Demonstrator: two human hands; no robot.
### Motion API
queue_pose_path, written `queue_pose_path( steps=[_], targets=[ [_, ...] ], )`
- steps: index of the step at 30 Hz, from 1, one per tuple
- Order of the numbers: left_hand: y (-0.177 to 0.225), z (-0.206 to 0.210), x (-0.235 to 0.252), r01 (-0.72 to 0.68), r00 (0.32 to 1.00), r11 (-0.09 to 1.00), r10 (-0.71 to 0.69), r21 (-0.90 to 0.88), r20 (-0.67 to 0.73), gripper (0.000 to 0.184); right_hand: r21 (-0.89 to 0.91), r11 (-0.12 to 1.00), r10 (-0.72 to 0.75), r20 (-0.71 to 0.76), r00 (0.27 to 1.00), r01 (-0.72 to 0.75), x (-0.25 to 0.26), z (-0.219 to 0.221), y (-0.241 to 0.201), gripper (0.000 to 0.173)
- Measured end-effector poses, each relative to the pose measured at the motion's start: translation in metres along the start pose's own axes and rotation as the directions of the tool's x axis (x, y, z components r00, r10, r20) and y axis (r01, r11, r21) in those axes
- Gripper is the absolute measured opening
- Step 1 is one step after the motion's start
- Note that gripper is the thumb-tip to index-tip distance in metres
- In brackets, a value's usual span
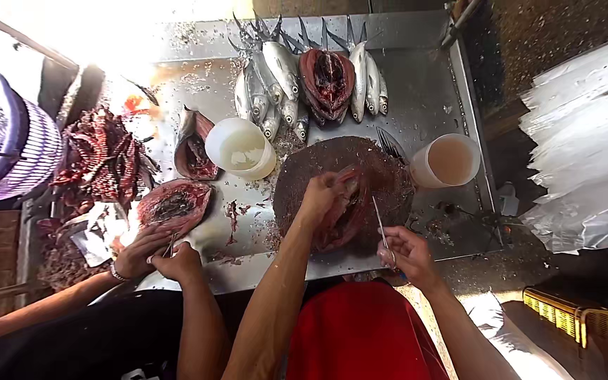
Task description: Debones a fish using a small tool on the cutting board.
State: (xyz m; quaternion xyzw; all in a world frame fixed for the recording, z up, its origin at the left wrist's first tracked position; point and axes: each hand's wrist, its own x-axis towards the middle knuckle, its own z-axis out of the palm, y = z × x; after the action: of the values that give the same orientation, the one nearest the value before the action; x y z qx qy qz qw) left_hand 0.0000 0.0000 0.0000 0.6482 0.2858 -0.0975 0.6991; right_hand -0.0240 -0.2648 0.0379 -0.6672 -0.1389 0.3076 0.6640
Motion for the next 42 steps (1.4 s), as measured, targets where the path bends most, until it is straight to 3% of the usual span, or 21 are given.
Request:
queue_pose_path(
  steps=[3,5,7,9,10,14,17,19,21,25,27,31,35,39,42],
  targets=[
    [-0.012,-0.016,0.006,0.005,0.928,0.995,0.033,0.100,-0.371,0.037,-0.048,0.998,0.039,-0.170,0.985,-0.048,-0.013,-0.017,0.017,0.044],
    [-0.017,-0.031,0.000,-0.041,0.879,0.964,0.160,0.264,-0.448,0.060,-0.139,0.982,0.089,-0.258,0.962,-0.128,-0.017,-0.022,0.032,0.045],
    [-0.022,-0.045,-0.009,-0.114,0.805,0.886,0.348,0.450,-0.481,0.062,-0.185,0.967,0.118,-0.279,0.953,-0.174,-0.022,-0.024,0.042,0.046],
    [-0.037,-0.052,-0.022,-0.125,0.747,0.752,0.501,0.647,-0.437,0.058,-0.199,0.961,0.133,-0.269,0.954,-0.190,-0.028,-0.023,0.051,0.048],
    [-0.053,-0.054,-0.028,-0.111,0.752,0.674,0.537,0.730,-0.382,0.061,-0.212,0.956,0.144,-0.257,0.956,-0.201,-0.030,-0.022,0.055,0.050],
    [-0.125,-0.037,-0.048,-0.141,0.894,0.408,0.444,0.902,-0.061,0.082,-0.335,0.910,0.195,-0.176,0.965,-0.245,-0.033,-0.019,0.069,0.053],
    [-0.139,-0.009,-0.083,-0.218,0.925,0.331,0.369,0.918,0.087,0.084,-0.393,0.889,0.190,-0.153,0.970,-0.236,-0.035,-0.020,0.072,0.056],
    [-0.135,0.002,-0.104,-0.272,0.922,0.342,0.361,0.900,0.142,0.077,-0.382,0.894,0.192,-0.147,0.970,-0.235,-0.038,-0.023,0.074,0.056],
    [-0.131,0.003,-0.109,-0.322,0.884,0.407,0.453,0.855,0.117,0.065,-0.395,0.890,0.191,-0.135,0.972,-0.229,-0.038,-0.024,0.072,0.055],
    [-0.120,-0.010,-0.086,-0.196,0.808,0.588,0.550,0.785,-0.211,0.050,-0.454,0.874,0.212,0.029,0.977,-0.176,-0.021,-0.003,0.052,0.055],
    [-0.113,-0.021,-0.069,-0.111,0.769,0.610,0.552,0.784,-0.321,0.047,-0.503,0.850,0.252,0.129,0.959,-0.155,0.000,0.018,0.040,0.056],
    [-0.116,-0.034,-0.045,-0.040,0.816,0.551,0.499,0.833,-0.291,0.055,-0.693,0.709,0.372,0.211,0.904,-0.130,0.055,0.060,0.027,0.058],
    [-0.128,-0.035,-0.034,-0.044,0.864,0.505,0.452,0.862,-0.221,0.056,-0.735,0.658,0.458,0.219,0.861,-0.163,0.100,0.081,0.029,0.056],
    [-0.135,-0.032,-0.034,-0.028,0.870,0.453,0.450,0.891,-0.201,0.059,-0.631,0.748,0.440,0.242,0.864,-0.204,0.098,0.077,0.024,0.048],
    [-0.135,-0.031,-0.035,-0.035,0.870,0.421,0.460,0.906,-0.180,0.061,-0.406,0.906,0.218,0.200,0.955,-0.122,0.062,0.064,0.001,0.047]
  ],
)
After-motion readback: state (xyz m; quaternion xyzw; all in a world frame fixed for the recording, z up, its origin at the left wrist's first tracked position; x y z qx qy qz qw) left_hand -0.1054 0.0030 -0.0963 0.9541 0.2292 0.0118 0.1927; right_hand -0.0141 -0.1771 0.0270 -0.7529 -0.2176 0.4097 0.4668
